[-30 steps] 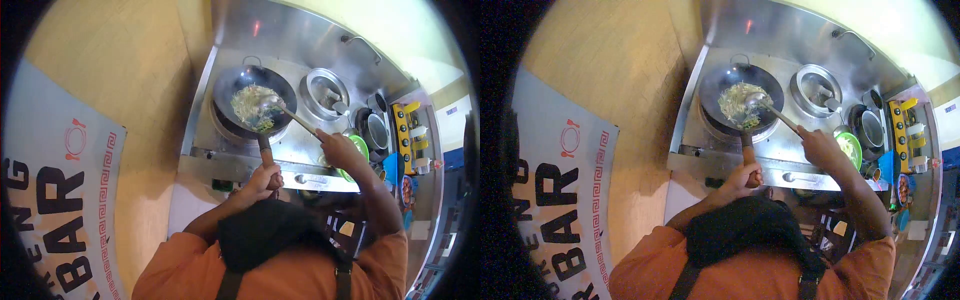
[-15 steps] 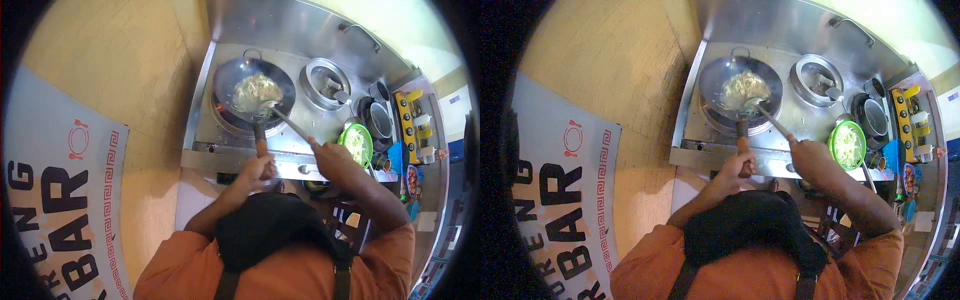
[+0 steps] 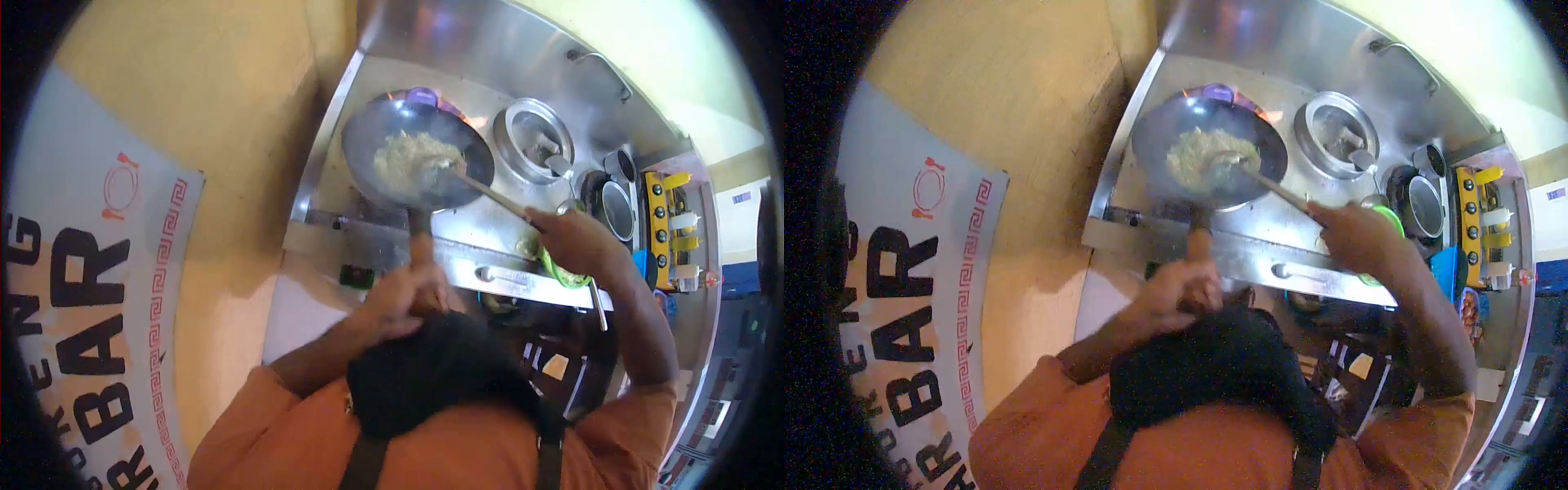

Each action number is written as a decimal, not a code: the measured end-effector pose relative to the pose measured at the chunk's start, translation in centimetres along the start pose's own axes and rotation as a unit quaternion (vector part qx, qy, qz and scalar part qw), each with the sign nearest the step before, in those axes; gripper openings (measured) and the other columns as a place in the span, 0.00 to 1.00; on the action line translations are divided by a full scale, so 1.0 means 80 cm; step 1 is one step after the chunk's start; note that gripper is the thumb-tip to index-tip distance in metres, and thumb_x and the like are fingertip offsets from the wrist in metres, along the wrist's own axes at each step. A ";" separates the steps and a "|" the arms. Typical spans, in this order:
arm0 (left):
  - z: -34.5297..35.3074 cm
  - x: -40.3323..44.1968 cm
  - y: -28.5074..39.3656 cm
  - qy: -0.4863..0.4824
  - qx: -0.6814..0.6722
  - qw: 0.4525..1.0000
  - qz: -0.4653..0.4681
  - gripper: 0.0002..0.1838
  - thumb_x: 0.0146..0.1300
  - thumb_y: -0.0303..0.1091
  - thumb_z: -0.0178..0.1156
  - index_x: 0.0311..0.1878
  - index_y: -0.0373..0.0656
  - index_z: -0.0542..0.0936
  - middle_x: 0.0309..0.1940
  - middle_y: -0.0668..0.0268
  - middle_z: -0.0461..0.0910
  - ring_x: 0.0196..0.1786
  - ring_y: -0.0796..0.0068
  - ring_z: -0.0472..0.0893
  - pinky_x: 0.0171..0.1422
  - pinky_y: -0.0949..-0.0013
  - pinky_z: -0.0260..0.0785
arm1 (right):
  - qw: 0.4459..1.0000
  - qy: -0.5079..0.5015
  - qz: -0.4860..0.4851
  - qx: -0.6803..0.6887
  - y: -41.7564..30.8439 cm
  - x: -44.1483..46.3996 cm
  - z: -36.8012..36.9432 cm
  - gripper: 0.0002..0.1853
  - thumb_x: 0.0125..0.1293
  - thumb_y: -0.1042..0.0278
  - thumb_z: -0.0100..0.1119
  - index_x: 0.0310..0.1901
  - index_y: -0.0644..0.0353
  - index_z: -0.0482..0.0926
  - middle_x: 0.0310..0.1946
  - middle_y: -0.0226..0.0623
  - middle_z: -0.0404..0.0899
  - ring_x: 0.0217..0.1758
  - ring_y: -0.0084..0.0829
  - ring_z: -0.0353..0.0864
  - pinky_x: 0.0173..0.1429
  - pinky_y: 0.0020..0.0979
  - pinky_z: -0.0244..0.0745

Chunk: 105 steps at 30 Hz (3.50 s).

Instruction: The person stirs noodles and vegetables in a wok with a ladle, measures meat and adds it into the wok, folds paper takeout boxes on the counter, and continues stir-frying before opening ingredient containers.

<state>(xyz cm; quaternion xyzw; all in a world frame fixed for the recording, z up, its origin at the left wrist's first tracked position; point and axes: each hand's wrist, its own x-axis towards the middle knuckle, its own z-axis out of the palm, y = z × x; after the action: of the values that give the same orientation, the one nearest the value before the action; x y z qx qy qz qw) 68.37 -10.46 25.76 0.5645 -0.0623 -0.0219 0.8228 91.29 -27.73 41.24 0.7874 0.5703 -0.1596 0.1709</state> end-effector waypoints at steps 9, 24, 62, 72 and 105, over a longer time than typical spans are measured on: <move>-0.054 0.063 -0.030 0.125 -0.385 0.899 -0.169 0.07 0.58 0.32 0.58 0.34 0.41 0.71 0.24 0.66 0.73 0.28 0.75 0.74 0.36 0.69 0.68 | 0.988 0.069 0.129 -0.052 0.019 0.009 0.016 0.25 0.62 0.67 0.51 0.62 0.50 0.64 0.31 0.46 0.78 0.28 0.43 0.81 0.30 0.42 0.76; -0.118 0.082 -0.151 0.099 -0.473 0.854 -0.193 0.14 0.54 0.24 0.54 0.44 0.45 0.66 0.23 0.68 0.68 0.25 0.74 0.71 0.31 0.66 0.65 | 0.953 0.108 0.249 0.138 0.057 0.116 0.135 0.27 0.64 0.67 0.47 0.66 0.48 0.58 0.37 0.55 0.77 0.36 0.54 0.80 0.38 0.51 0.75; -0.078 0.112 -0.178 0.123 -0.455 0.865 -0.173 0.07 0.58 0.28 0.58 0.33 0.46 0.68 0.24 0.68 0.69 0.24 0.74 0.71 0.31 0.66 0.66 | 0.974 -0.011 0.218 0.069 0.011 0.058 0.114 0.30 0.62 0.71 0.44 0.67 0.61 0.55 0.29 0.55 0.79 0.33 0.50 0.80 0.39 0.47 0.75; -0.119 0.047 -0.210 -0.060 -0.472 0.849 -0.229 0.22 0.62 0.38 0.58 0.59 0.46 0.68 0.41 0.63 0.75 0.46 0.63 0.78 0.52 0.54 0.71 | 0.974 -0.028 0.212 0.078 -0.038 0.077 0.139 0.34 0.60 0.72 0.48 0.68 0.57 0.50 0.28 0.55 0.78 0.29 0.52 0.80 0.33 0.49 0.74; -0.094 0.054 -0.175 -0.017 -0.442 0.836 -0.326 0.16 0.60 0.43 0.61 0.46 0.43 0.75 0.36 0.67 0.77 0.38 0.73 0.77 0.40 0.67 0.70 | 0.953 0.047 0.205 0.219 -0.018 0.160 0.124 0.35 0.58 0.74 0.50 0.68 0.60 0.51 0.31 0.53 0.78 0.29 0.49 0.81 0.32 0.45 0.76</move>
<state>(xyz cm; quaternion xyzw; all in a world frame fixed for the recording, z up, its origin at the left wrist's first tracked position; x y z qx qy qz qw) 74.08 -9.03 10.39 0.1278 0.1274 -0.3234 0.9289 93.21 -21.01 26.62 0.9120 0.3551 -0.2053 -0.0038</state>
